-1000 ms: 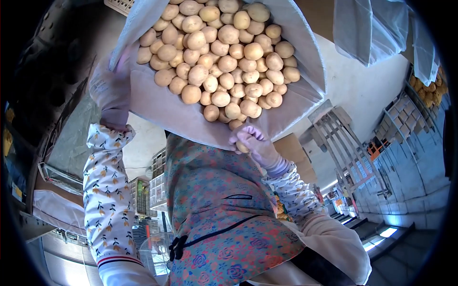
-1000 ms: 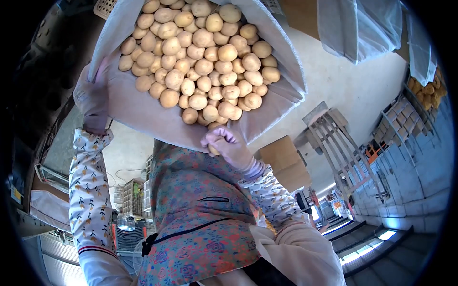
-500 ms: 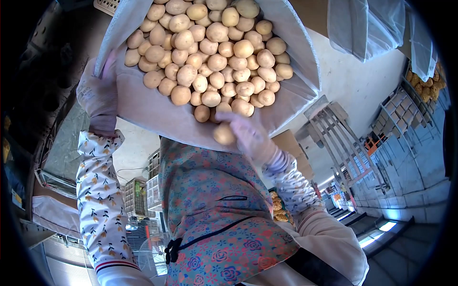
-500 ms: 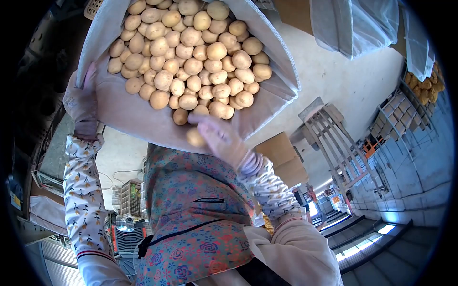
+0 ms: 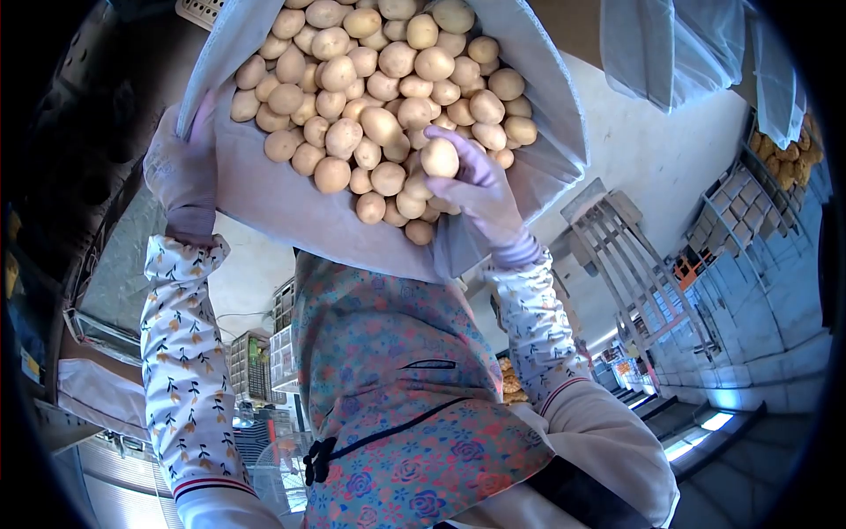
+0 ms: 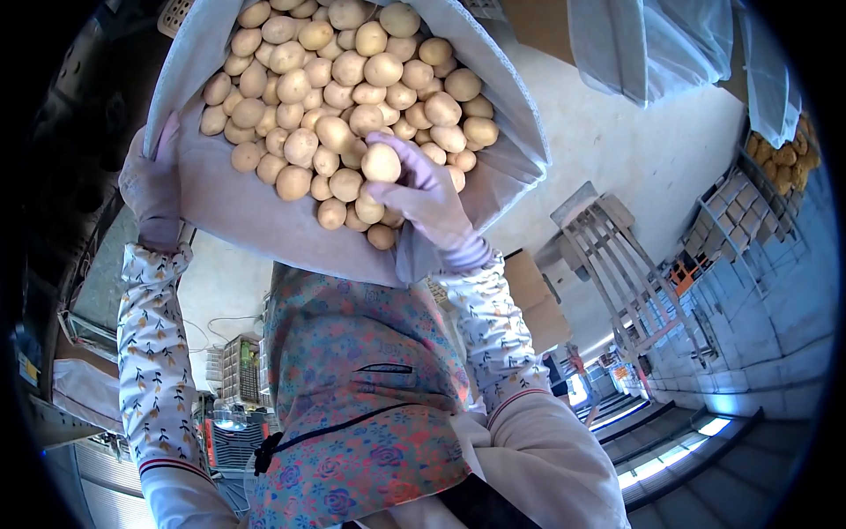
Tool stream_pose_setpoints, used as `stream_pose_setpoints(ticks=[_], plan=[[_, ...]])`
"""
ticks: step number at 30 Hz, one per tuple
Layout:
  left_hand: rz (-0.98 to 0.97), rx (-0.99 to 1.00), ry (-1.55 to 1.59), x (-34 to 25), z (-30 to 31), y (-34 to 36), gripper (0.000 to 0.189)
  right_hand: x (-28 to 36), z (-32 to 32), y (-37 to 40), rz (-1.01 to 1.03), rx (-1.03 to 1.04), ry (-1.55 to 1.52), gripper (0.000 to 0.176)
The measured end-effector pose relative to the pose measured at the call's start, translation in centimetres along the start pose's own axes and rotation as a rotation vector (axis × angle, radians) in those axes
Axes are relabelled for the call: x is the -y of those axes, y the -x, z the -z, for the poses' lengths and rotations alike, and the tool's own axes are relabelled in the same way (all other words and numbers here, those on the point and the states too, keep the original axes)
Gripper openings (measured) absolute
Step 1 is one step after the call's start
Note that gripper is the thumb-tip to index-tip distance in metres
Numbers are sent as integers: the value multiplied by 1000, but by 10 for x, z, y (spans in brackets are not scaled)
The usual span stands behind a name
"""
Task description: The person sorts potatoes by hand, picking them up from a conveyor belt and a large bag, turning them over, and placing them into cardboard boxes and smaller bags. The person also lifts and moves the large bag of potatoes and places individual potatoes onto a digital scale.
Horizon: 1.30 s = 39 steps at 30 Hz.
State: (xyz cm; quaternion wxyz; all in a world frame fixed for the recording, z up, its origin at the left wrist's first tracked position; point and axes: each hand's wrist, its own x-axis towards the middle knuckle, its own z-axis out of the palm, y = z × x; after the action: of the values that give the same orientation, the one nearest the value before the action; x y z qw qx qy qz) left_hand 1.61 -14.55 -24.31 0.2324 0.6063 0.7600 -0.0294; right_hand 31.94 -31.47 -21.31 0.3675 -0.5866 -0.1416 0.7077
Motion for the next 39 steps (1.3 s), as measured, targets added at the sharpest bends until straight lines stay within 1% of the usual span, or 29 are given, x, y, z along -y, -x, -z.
stream_pose_setpoints(ticks=[2,3,7,10,11,12,13,14,16,17,18,19,20,21,22,23,24,25,26,27,28,29,31,32,34,35,36,38,39], plan=[[13,3,-10,-2,1,0,52,18,-10,12,-112,176,-425,68],[17,8,-15,-3,1,1,52,15,-14,12,-52,261,-436,72],[5,7,-4,-5,2,2,51,18,-25,22,-53,415,-540,79],[-52,-24,12,0,-3,1,48,17,-34,26,-96,471,-656,80],[-57,-22,19,-1,-3,2,46,18,-37,26,-62,491,-636,78],[-61,-26,25,1,-5,0,43,18,-41,28,-58,437,-635,74],[-78,-34,54,14,-15,-3,48,19,-45,31,-55,395,-634,71],[-120,-26,189,4,-14,4,40,20,-52,32,-55,369,-637,68],[-292,-58,-43,15,-52,5,23,16,-59,29,-49,293,-385,41],[-360,-72,-181,22,-52,2,17,13,-70,24,-32,311,-408,30],[-393,-389,198,8,-39,7,13,23,-83,18,-37,285,-254,26],[-373,-171,75,9,-39,1,12,33,-109,20,-4,193,21,28],[-334,2,-51,-6,-14,1,11,46,-136,21,-16,212,95,22],[-371,76,-82,-7,8,4,17,47,-167,19,87,237,173,19],[-234,-120,45,4,-18,8,18,46,-200,21,189,248,251,17],[-199,-84,180,3,-20,9,20,55,-235,16,578,396,519,16],[-180,-85,141,5,-25,10,30,56,-270,25,498,567,382,18],[-172,-175,359,12,-29,15,28,56,-306,34,393,724,249,21],[-185,-215,474,21,-25,23,29,50,-343,50,484,775,181,27],[-121,-251,517,30,-30,36,32,44,-380,65,573,828,111,34],[-61,-280,559,39,-37,49,34,38,-423,69,1366,724,486,42],[-8,-219,604,48,-32,60,36,9,-461,65,1531,722,580,49],[50,-54,711,64,-20,70,41,-39,-515,37,1463,812,876,56],[99,35,675,71,-11,69,40,-51,-528,25,1211,893,1070,56],[132,258,655,70,3,62,39,-60,-499,9,1116,842,1057,57],[64,281,592,73,7,59,38,-46,-468,-4,1272,763,1181,63],[-9,293,538,79,9,58,37,-39,-425,-26,1386,596,1328,60],[-21,221,443,70,20,62,44,38,-345,-52,1096,399,1456,52],[0,185,377,69,26,63,47,72,-298,-70,925,196,1702,48]])
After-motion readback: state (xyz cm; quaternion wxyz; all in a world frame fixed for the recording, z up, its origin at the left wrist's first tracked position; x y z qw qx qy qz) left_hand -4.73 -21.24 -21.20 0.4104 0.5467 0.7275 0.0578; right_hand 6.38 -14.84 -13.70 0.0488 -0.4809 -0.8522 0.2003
